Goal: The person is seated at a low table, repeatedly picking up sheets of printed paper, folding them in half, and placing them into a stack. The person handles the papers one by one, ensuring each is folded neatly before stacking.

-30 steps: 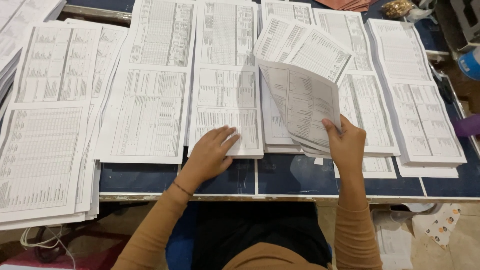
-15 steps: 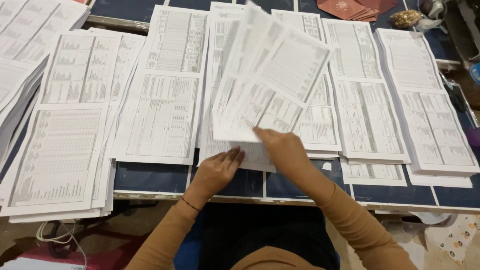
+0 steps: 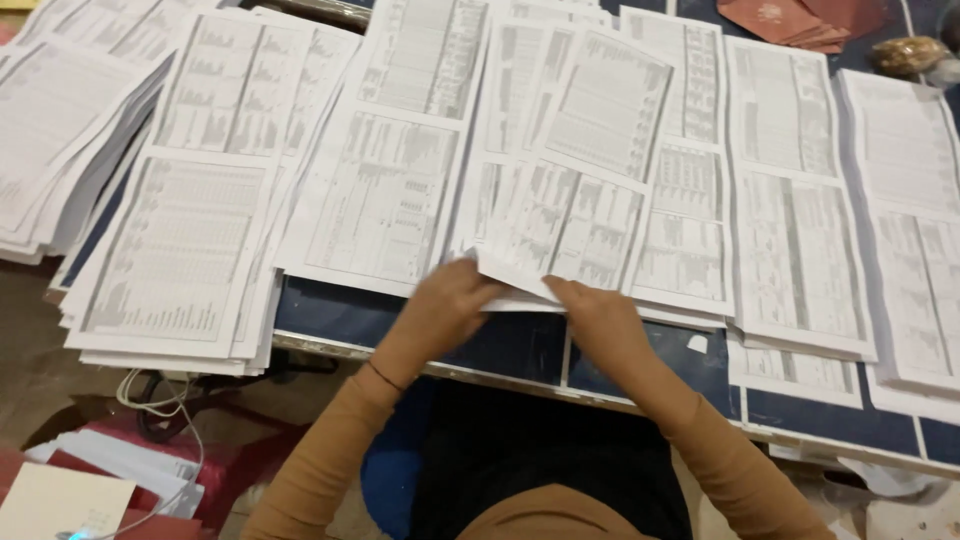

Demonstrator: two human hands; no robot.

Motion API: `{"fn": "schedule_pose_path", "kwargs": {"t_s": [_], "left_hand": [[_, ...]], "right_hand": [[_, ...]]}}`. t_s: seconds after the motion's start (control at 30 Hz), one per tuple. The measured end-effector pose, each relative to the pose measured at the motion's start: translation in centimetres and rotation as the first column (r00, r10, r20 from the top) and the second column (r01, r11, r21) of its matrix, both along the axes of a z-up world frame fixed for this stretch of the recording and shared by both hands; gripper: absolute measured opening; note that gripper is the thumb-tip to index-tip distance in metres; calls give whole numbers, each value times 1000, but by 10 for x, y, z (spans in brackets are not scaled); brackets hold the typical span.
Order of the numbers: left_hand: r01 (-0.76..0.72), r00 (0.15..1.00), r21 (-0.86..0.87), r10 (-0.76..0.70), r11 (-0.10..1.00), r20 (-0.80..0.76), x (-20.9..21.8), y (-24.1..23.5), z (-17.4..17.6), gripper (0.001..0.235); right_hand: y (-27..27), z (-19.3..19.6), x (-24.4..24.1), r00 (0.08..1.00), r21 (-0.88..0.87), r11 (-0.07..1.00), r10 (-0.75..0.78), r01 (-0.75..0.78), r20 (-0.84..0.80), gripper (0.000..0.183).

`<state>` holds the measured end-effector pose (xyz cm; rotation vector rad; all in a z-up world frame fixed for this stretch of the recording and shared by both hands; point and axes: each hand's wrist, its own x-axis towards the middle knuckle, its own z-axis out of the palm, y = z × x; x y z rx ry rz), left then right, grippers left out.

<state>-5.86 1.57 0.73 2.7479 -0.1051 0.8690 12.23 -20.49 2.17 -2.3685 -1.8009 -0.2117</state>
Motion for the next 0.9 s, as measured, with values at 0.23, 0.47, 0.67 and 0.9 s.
{"fn": "schedule_pose_path", "kwargs": {"t_s": [0.23,0.47,0.67,0.9], "left_hand": [[-395,879,-54,360,917,-313,-90,85,-4,67],[-398,867,115,414,910,-279,-136,84,-31,75],[-555,831,267,539,788,136,-135,50,-2,36],[-363,932,355,333,862,145,-110,-20,-10,32]], "right_hand": [[-14,50,15,914,87,970,-182,228,-362,34],[-30,73,42,884,165,919,-277,358,-378,29],[-1,121,37,965,453,857,-176,246,-192,22],[62,122,-18,996,403,912,59,-78,60,37]]}}
